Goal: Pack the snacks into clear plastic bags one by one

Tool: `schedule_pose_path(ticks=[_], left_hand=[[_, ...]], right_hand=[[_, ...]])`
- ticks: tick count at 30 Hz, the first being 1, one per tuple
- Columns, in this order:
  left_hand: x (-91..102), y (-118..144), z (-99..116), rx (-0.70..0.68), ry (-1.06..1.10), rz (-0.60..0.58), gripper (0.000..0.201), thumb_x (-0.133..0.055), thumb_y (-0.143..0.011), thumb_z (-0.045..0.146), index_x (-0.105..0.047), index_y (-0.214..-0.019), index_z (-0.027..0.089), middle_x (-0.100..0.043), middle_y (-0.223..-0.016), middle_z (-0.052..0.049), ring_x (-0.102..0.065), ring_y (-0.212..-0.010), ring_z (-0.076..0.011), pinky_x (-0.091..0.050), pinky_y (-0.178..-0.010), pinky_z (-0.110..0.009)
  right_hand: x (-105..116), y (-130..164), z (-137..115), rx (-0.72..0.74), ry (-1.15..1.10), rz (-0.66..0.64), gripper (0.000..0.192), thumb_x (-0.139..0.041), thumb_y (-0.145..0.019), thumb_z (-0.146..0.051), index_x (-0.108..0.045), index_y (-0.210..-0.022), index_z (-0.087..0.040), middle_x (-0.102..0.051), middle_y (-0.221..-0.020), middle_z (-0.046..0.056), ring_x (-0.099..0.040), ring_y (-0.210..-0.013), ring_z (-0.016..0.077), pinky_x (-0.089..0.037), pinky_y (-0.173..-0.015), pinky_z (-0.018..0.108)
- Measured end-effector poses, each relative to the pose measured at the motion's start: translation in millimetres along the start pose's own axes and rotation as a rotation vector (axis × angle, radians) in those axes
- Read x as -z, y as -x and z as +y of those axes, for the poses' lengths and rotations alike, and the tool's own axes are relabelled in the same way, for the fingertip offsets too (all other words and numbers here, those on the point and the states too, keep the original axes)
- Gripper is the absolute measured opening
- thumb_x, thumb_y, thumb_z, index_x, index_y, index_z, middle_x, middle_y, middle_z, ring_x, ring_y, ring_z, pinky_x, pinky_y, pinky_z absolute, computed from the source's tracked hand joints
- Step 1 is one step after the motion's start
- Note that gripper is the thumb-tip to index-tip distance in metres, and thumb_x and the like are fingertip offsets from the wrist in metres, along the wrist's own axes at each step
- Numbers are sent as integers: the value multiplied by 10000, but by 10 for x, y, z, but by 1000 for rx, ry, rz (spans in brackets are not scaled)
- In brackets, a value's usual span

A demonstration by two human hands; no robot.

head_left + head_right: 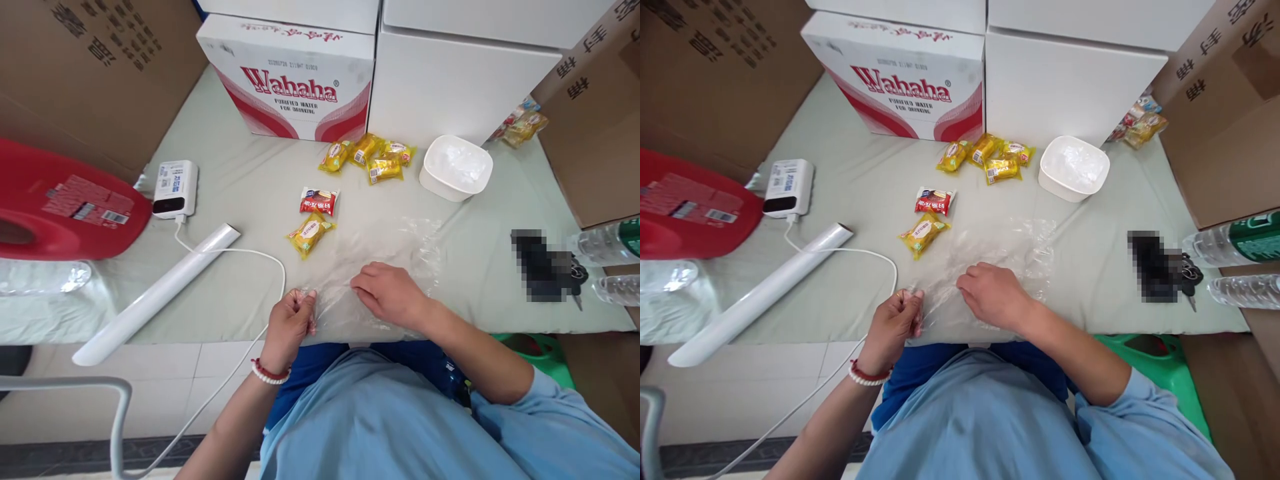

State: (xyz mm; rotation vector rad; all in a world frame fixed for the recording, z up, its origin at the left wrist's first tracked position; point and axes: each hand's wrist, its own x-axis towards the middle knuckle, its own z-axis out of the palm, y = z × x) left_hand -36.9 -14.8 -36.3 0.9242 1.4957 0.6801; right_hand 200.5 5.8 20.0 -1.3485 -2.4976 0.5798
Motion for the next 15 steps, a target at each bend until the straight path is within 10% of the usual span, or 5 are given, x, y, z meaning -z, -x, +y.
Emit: schedule_pose_path(ticks=[8, 15], left_hand=[[128, 187, 54, -32, -275, -110, 426, -616, -863, 657, -488, -901, 253, -583, -545, 49, -576, -472, -181, -448, -506, -288], [143, 461, 347, -661, -773, 352, 378, -576, -956, 461, -601, -1208, 181, -645, -1139, -139, -666, -969, -264, -564, -842, -426]], right_hand=[[-468, -87, -250, 6, -22, -6, 400, -509, -1038, -307, -583, -1420, -215, -508, -1547, 142, -652, -1132, 235, -581, -880, 365], [-541, -75, -335, -40, -15, -177, 500, -562, -1019, -413, -523, -1498, -274, -349, -1682, 108, -715, -1103, 257, -601, -800, 345]])
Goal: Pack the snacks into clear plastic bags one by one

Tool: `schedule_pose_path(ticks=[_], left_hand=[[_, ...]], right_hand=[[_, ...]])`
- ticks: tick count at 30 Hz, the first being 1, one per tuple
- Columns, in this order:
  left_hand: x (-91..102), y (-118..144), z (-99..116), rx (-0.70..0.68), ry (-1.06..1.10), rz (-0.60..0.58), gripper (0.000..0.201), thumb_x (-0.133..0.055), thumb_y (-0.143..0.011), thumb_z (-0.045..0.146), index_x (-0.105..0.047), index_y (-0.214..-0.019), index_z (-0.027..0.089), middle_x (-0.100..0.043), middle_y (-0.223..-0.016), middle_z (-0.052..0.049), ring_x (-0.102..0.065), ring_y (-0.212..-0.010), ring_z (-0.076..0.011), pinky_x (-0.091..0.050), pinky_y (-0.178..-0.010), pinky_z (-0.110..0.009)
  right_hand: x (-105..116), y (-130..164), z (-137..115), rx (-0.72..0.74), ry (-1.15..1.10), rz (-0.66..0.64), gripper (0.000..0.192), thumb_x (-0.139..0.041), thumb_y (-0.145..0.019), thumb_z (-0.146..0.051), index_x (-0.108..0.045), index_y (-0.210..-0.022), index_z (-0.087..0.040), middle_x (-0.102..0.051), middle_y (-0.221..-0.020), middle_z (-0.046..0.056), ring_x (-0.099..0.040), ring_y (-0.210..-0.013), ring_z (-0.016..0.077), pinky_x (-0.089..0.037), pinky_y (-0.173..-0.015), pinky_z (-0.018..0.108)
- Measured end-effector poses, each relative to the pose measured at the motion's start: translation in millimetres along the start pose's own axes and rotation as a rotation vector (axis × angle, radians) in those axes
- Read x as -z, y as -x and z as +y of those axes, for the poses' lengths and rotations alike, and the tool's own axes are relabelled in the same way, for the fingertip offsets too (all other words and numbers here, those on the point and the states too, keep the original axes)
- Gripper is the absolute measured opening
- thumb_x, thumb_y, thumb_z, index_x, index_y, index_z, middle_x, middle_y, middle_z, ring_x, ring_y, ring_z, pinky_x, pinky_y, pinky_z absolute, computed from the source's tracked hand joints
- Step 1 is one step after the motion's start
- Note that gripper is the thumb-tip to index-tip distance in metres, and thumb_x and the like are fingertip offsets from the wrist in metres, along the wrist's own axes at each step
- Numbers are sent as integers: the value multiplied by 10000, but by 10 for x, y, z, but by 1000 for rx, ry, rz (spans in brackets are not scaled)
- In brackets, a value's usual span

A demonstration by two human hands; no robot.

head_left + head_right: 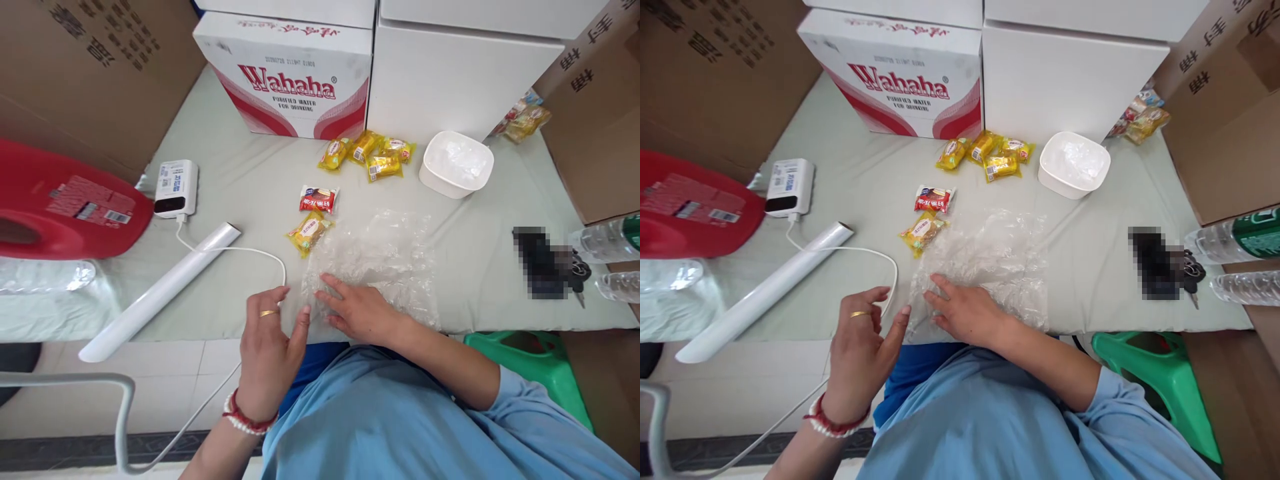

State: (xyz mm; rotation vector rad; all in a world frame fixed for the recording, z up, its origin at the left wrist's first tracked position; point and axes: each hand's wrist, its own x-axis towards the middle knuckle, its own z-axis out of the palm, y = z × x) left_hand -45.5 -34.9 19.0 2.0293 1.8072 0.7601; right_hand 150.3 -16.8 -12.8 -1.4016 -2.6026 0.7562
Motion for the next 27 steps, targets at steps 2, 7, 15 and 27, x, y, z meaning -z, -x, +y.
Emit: schedule_pose_path(ticks=[2, 7, 15, 27], left_hand=[[-103, -128, 126, -171, 67, -80, 251, -537, -999, 365, -652, -1164, 214, -679, -1126, -106, -658, -1040, -243, -558, -917, -401], [-666, -603, 81, -342, 90, -253, 297, -481, -1011, 309, -723, -1102, 163, -695, -1250, -137, -596, -1263, -292, -497, -1113, -503], [-893, -536, -347, -401, -131, -253, 508, -436, -1033, 377, -536, -1473, 145, -499, -1583, -162, -439, -1484, -318, -389, -1211, -523], [-832, -459, -319, -488, -253, -298, 775, -552, -949, 632, -444, -1557, 163, -337, -1675, -196, -319, -1555, -371, -310, -1230, -555]], right_hand=[[-10, -27, -11, 3, -20, -4, 443, -551, -1023, -378, -580, -1441, -234, -511, -1573, 137, -724, -1072, 259, -590, -804, 341], [-88, 60, -73, 10, -19, -75, 355, -590, -1003, -354, -698, -1265, -139, -729, -1197, 187, -720, -1021, 306, -580, -851, 412], [350, 770, 170, 189, -445, -190, 327, -643, -988, -341, -721, -1284, -226, -683, -1378, 99, -675, -1212, 217, -537, -1043, 354], [1368, -1143, 2147, -355, 344, 356, 643, -634, -889, -169, -494, -1509, -78, -465, -1567, 215, -319, -1497, 386, -211, -1238, 587]])
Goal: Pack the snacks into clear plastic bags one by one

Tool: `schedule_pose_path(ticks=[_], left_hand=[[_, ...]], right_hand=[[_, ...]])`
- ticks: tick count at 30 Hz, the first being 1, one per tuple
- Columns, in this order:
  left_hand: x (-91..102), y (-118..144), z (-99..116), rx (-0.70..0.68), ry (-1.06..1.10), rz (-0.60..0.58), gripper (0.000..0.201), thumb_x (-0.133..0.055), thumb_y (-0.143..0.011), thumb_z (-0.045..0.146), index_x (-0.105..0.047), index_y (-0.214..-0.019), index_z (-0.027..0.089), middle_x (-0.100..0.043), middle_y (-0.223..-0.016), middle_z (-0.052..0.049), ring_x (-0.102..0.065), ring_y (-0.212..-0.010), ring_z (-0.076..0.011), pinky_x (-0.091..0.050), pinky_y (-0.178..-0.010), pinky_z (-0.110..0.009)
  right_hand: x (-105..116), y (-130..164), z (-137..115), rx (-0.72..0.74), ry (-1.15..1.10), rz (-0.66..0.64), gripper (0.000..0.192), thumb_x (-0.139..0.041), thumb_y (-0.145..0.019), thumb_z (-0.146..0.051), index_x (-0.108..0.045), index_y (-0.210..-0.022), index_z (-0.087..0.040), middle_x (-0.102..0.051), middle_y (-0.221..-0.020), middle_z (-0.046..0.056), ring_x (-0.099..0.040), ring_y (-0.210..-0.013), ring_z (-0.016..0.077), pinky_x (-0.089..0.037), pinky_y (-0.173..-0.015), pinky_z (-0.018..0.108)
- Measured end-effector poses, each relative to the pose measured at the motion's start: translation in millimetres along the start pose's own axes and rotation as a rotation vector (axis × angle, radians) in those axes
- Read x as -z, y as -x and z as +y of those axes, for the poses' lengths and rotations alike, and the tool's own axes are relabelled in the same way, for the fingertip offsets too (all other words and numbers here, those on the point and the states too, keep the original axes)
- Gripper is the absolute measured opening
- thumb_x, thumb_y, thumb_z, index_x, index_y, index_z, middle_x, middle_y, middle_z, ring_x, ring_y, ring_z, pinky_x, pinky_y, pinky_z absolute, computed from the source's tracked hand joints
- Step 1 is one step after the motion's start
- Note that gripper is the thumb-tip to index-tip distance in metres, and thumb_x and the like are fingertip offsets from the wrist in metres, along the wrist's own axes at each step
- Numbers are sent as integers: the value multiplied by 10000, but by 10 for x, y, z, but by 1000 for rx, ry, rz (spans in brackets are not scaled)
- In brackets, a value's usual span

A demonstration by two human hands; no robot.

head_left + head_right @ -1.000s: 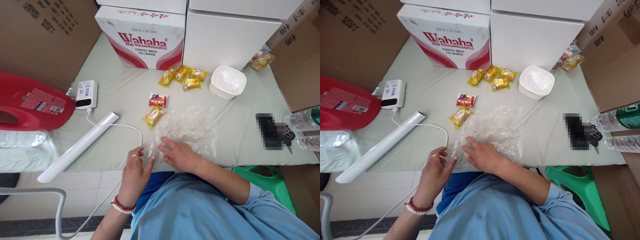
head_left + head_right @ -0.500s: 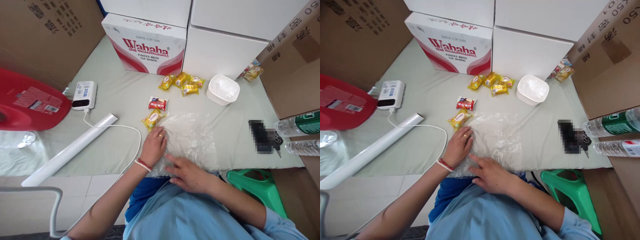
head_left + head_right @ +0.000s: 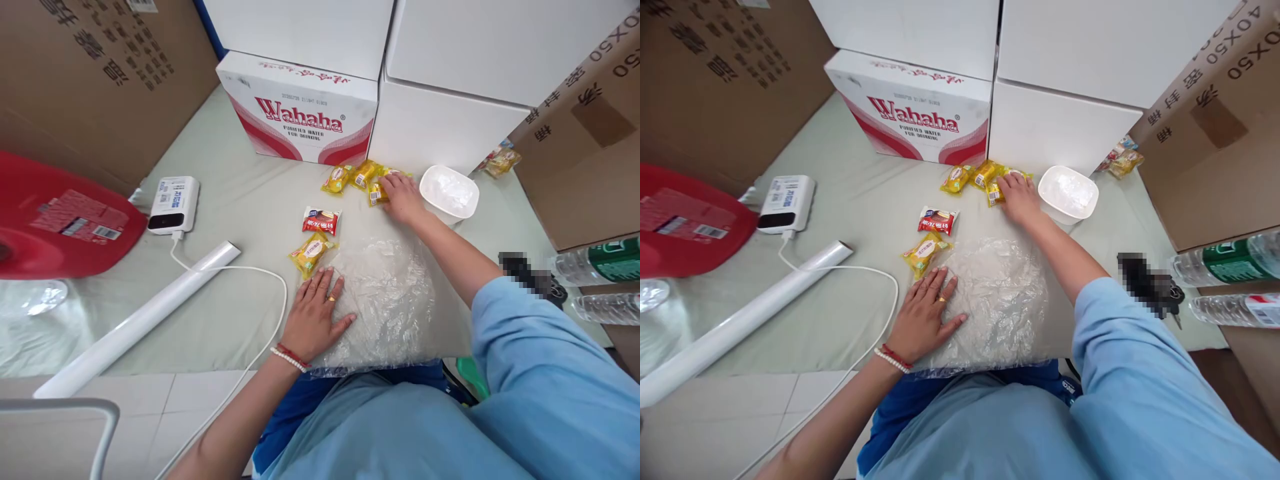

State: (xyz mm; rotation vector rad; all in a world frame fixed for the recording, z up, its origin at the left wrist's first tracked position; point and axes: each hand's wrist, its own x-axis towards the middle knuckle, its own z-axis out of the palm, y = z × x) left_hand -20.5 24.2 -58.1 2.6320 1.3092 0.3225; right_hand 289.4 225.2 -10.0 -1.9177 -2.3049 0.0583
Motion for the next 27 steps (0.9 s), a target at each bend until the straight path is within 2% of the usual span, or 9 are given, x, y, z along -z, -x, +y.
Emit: schedule_pose_path(ticks=[3, 6, 9, 11, 16, 20, 23, 25, 27], left_hand=[[12, 9, 5, 3, 6, 14, 768, -562, -950, 619, -440, -1562, 171, -336, -1677, -189, -293, -1568, -364, -306, -1236, -550], [19, 4, 0, 1, 15, 9, 754, -542, -959, 619, -443, -1561, 175, -327, -1683, -181, -285, -1570, -369, -317, -1227, -557], [16, -7, -18, 0, 32, 6, 639, -474, -1014, 517, -444, -1563, 189, -336, -1682, -161, -285, -1573, -354, -318, -1225, -551], [3, -13, -30, 8, 45, 15, 574, -414, -1043, 408, -424, -1575, 194, -355, -1677, -141, -297, -1572, -328, -314, -1230, -531], [-47, -18, -47, 38, 53, 57, 591, -363, -1053, 306, -329, -1612, 117, -382, -1660, -157, -357, -1547, -293, -309, -1233, -480], [-43, -18, -48, 21, 47, 51, 560, -371, -1055, 287, -378, -1590, 121, -368, -1666, -151, -348, -1551, -300, -295, -1236, -480], [-17, -24, -41, 30, 49, 39, 554, -382, -1053, 294, -396, -1584, 135, -380, -1661, -143, -356, -1547, -300, -302, -1236, -478], [-3, -30, -33, 37, 44, 29, 551, -380, -1054, 298, -406, -1579, 132, -391, -1656, -141, -364, -1543, -298, -314, -1232, -478], [6, -34, -25, 41, 36, 22, 548, -374, -1057, 306, -418, -1571, 119, -394, -1654, -143, -371, -1539, -298, -329, -1226, -483]], right_hand=[[-11, -47, -27, -2, -5, 51, 475, -608, -934, -240, -610, -1377, -70, -576, -1416, 236, -381, -1433, 392, -219, -1218, 591], [225, 330, -234, 16, -199, 134, 489, -620, -960, -400, -616, -1369, -132, -633, -1295, 194, -537, -1239, 347, -418, -1082, 511], [491, 945, -581, 260, -487, -73, 499, -636, -959, -518, -628, -1343, -199, -683, -1112, 100, -634, -967, 237, -520, -890, 373], [549, 1354, -826, 409, -539, -210, 474, -649, -963, -488, -636, -1327, -184, -682, -1053, 98, -620, -951, 227, -521, -865, 354], [296, 1882, -1127, 372, -321, -331, 449, -675, -959, -381, -636, -1339, -144, -657, -1150, 158, -556, -1159, 311, -500, -1007, 481], [299, 1494, -1000, 385, -285, -326, 494, -616, -993, -447, -599, -1407, -178, -622, -1325, 158, -581, -1189, 302, -522, -1010, 458], [360, 728, -844, 307, -161, -178, 418, -479, -1049, -297, -574, -1434, -163, -629, -1328, 172, -578, -1215, 313, -504, -1027, 477], [289, 130, -753, 254, -52, -65, 457, -426, -1032, -156, -526, -1478, -138, -543, -1476, 186, -454, -1390, 357, -424, -1107, 543], [131, -409, -685, 290, -7, -55, 488, -388, -1020, -85, -495, -1495, -117, -441, -1592, 168, -330, -1498, 354, -269, -1205, 603]])
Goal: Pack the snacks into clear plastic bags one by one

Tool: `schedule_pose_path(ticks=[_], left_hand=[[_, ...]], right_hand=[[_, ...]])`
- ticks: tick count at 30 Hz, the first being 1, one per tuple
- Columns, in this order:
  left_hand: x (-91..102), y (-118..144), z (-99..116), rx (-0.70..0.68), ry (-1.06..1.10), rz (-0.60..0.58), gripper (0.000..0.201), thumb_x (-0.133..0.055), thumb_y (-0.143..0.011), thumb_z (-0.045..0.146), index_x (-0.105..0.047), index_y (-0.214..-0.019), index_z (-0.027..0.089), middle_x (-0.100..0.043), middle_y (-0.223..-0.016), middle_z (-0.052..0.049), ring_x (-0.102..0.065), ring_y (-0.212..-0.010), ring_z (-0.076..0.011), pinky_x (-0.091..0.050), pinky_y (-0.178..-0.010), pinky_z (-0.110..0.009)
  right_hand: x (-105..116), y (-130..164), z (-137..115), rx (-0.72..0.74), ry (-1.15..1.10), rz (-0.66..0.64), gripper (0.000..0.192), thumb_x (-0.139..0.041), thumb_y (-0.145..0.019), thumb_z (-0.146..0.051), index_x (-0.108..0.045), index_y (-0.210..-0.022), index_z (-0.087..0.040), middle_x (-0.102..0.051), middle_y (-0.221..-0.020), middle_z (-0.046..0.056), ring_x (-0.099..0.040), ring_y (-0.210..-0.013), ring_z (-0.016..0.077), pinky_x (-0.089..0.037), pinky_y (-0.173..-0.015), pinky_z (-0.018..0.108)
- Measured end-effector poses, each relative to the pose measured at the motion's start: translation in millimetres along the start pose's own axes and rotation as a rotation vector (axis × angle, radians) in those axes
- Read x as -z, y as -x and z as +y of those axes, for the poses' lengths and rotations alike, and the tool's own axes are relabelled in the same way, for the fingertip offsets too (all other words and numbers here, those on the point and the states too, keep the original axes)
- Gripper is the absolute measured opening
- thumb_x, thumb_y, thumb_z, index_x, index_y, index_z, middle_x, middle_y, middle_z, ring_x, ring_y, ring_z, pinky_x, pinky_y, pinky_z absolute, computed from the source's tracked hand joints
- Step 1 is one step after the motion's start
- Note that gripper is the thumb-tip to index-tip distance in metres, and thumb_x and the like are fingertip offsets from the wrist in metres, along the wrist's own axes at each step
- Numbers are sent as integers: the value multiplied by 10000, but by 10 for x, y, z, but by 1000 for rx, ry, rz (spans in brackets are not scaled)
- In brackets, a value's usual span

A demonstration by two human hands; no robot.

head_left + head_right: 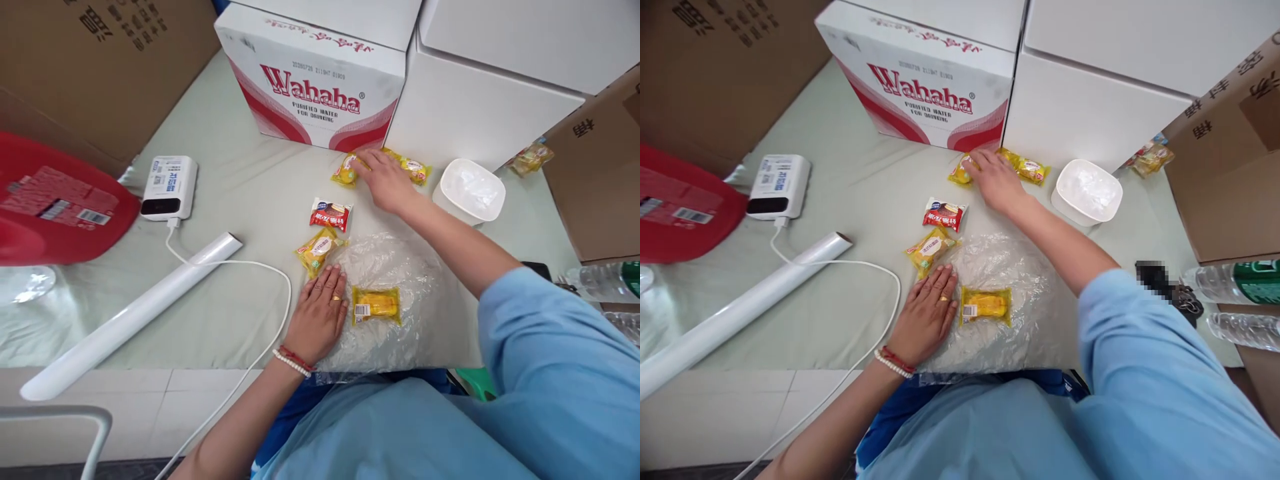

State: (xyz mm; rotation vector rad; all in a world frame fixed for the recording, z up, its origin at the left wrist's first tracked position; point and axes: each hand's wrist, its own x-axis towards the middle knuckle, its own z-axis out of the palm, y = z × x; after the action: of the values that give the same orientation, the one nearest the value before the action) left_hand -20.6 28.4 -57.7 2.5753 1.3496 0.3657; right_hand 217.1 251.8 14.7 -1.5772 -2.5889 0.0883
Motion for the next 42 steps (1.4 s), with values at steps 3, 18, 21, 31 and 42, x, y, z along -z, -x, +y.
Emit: schedule_pose_path(ticks=[3, 18, 21, 31, 42], left_hand=[[5, -2, 11, 6, -1, -6, 547, -374, -1065, 334, -434, -1559, 108, -393, -1654, -144, -371, -1539, -299, -345, -1221, -495], [-14, -13, -3, -10, -1, 26, 505, -360, -1071, 292, -479, -1518, 89, -428, -1634, -151, -394, -1525, -306, -364, -1195, -499], [-16, -14, -1, -14, 4, 35, 504, -360, -1069, 291, -484, -1515, 94, -438, -1629, -153, -395, -1522, -308, -360, -1198, -503], [-39, -2, 3, -10, 6, 48, 497, -378, -1062, 286, -486, -1514, 109, -458, -1618, -150, -416, -1508, -299, -352, -1211, -500], [-32, -15, 15, -20, -6, 47, 495, -348, -1072, 285, -500, -1501, 90, -473, -1608, -151, -418, -1507, -290, -346, -1216, -487]], right_hand=[[-228, -494, 193, 71, -86, -17, 392, -427, -1043, -163, -552, -1411, -112, -529, -1517, 148, -349, -1483, 326, -163, -1231, 638], [576, 1602, -323, -98, -1098, -512, 619, -731, -896, -512, -583, -1421, -219, -722, -1062, 46, -677, -907, 170, -544, -774, 295], [482, 1726, -503, -9, -1033, -607, 502, -642, -953, -538, -684, -1307, -183, -734, -1163, 72, -688, -983, 197, -540, -864, 325], [86, 1763, -968, 47, -456, -180, 469, -341, -1097, -432, -616, -1387, -187, -704, -1260, 137, -636, -1125, 265, -499, -1001, 437], [55, 2174, -1179, 71, -266, -73, 541, -536, -1033, -344, -431, -1545, -202, -615, -1385, 162, -550, -1231, 315, -478, -1040, 497]])
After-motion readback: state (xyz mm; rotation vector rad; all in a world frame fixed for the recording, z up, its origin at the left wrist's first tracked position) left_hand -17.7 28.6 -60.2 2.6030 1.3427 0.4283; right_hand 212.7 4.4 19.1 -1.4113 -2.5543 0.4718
